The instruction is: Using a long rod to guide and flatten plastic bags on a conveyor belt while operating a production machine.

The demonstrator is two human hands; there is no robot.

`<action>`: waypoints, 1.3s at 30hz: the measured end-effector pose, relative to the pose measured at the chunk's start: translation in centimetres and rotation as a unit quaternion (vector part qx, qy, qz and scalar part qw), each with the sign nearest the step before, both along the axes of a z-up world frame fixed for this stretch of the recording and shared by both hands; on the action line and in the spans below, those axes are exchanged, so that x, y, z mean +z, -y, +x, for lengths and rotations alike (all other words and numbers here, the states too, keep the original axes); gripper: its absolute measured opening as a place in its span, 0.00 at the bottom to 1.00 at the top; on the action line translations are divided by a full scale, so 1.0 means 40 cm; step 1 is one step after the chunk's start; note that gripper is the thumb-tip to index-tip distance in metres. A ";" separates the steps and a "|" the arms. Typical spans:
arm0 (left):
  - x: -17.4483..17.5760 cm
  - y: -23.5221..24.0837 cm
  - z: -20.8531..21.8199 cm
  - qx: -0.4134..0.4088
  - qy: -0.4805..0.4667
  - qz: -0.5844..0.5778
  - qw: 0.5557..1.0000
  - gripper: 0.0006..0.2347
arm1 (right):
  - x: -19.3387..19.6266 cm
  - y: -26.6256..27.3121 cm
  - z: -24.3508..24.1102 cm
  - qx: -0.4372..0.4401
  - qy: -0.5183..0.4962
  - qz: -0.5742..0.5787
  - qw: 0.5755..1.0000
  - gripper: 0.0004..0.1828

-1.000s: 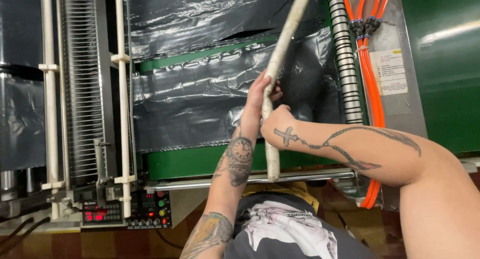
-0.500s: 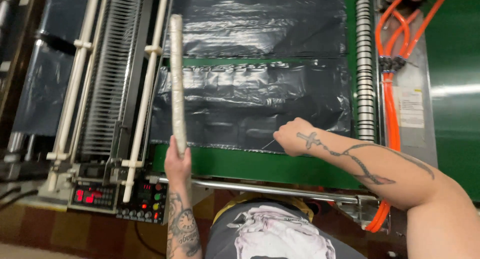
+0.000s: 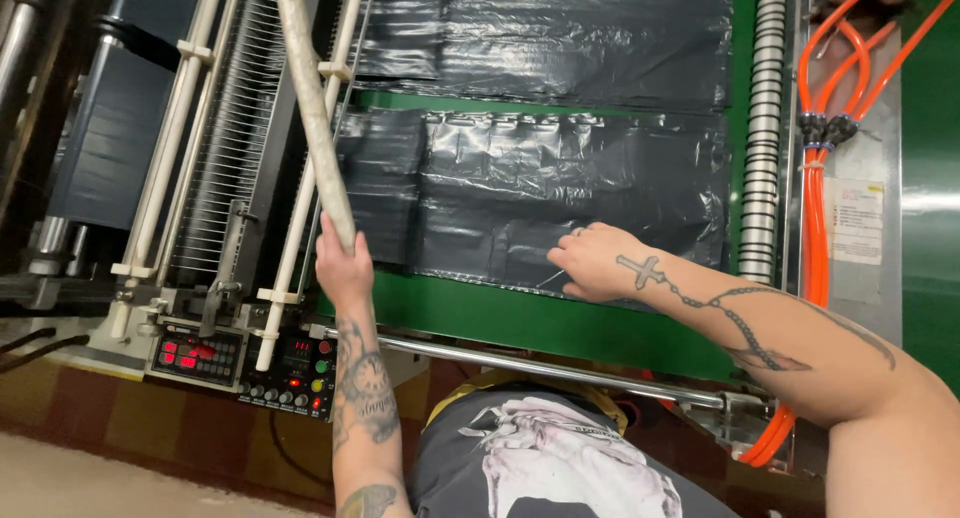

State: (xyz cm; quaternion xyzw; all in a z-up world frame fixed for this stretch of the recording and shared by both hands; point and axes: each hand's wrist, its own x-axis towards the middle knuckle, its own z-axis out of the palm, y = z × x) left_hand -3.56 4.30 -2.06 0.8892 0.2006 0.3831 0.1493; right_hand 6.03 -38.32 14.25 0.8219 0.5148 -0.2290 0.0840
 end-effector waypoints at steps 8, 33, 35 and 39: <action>-0.058 0.369 0.390 -0.175 -0.062 -0.275 0.943 0.31 | -0.062 -0.016 -0.004 0.116 0.073 0.436 0.889 0.13; -0.065 0.096 -0.223 -0.139 -0.186 -0.071 0.970 0.29 | -0.004 0.021 0.002 -0.067 -0.041 -0.103 0.992 0.16; -0.069 0.082 -0.280 -0.086 -0.150 -0.054 0.983 0.29 | 0.028 0.000 0.009 -0.034 -0.043 -0.133 0.990 0.19; -0.036 0.120 -0.326 0.008 -0.172 -0.254 0.952 0.28 | -0.021 0.001 0.029 -0.049 -0.043 -0.237 0.969 0.29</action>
